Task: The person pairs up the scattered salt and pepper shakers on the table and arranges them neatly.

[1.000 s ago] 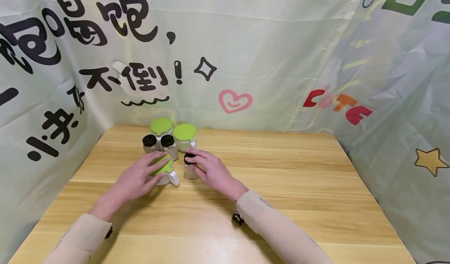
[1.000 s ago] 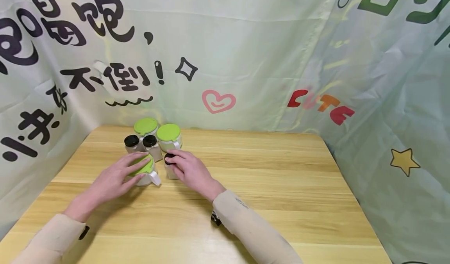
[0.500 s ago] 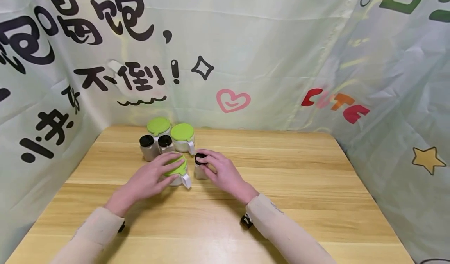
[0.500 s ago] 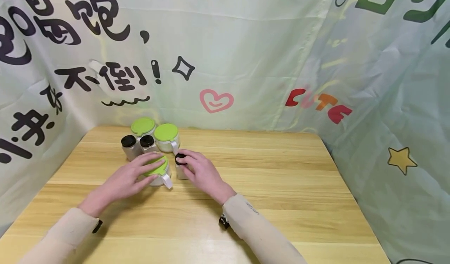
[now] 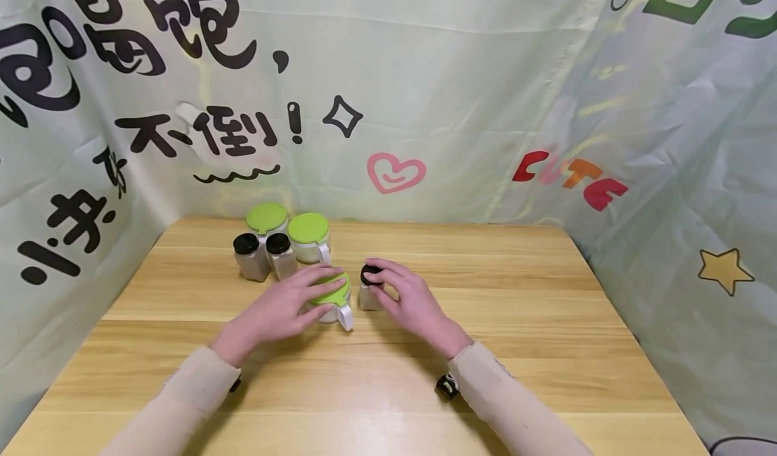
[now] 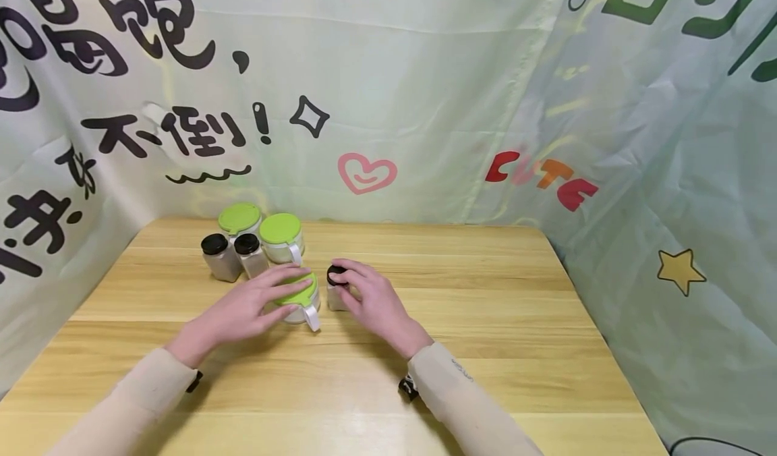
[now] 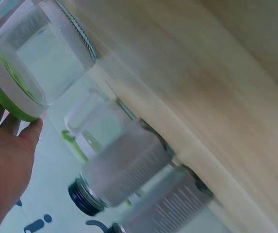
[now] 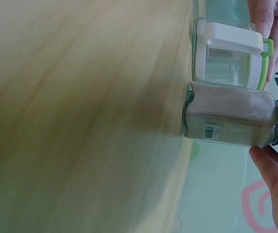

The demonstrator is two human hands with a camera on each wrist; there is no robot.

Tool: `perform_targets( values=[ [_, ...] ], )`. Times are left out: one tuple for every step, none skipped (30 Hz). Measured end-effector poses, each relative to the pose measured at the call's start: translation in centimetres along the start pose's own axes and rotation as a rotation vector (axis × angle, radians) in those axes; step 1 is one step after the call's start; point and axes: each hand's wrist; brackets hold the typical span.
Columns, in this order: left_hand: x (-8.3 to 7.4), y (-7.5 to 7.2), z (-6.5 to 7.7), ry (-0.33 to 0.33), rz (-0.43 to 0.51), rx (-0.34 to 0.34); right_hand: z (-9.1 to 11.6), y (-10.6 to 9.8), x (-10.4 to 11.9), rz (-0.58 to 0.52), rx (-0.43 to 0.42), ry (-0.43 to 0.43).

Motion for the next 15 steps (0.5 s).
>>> perform_targets(
  values=[
    [-0.1,0.1,-0.3,0.003,0.006,0.003,0.2,-0.3,-0.2,0.001,-0.002,0.004],
    [-0.2,0.2,-0.6,0.005,0.013,0.007,0.3,-0.5,-0.3,0.0,-0.003,0.012],
    [-0.2,0.3,-0.8,0.01,0.016,0.011,0.5,-0.8,-0.4,0.0,-0.003,0.02],
    [-0.3,0.4,-1.1,0.014,0.021,0.015,0.6,-1.1,-0.6,-0.001,-0.002,0.027],
    [-0.4,0.6,-1.4,0.019,0.021,0.021,0.8,-1.3,-0.7,-0.001,-0.001,0.035],
    [-0.4,0.8,-1.8,0.026,0.019,0.028,1.0,-1.6,-0.8,-0.004,-0.003,0.042],
    [-0.5,0.9,-2.1,0.031,0.02,0.033,1.1,-1.8,-0.9,-0.008,-0.004,0.049],
    [-0.6,1.1,-2.4,0.038,0.017,0.04,1.3,-2.0,-1.0,-0.011,-0.004,0.057],
    [-0.7,1.2,-2.8,0.042,0.017,0.045,1.5,-2.3,-1.1,-0.015,-0.006,0.06],
    [-0.8,1.3,-3.1,0.045,0.018,0.05,1.6,-2.5,-1.3,-0.018,-0.01,0.062],
    [-0.9,1.4,-3.4,0.051,0.019,0.055,1.8,-2.7,-1.4,-0.02,-0.014,0.064],
    [-1.0,1.5,-3.7,0.054,0.02,0.059,1.9,-2.9,-1.5,-0.021,-0.017,0.064],
    [-1.1,1.5,-4.0,0.057,0.022,0.062,2.0,-3.1,-1.5,-0.019,-0.018,0.062],
    [-1.2,1.6,-4.2,0.062,0.021,0.067,2.1,-3.2,-1.6,-0.015,-0.02,0.059],
    [-1.4,1.7,-4.5,0.068,0.024,0.075,2.2,-3.4,-1.7,-0.014,-0.023,0.056]
  ],
)
Point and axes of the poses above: each hand's wrist, its own z-axis away from the middle knuckle, its own y-axis out of the palm, x = y × z, and after that the axes turned 13 degrees about y, right-handed
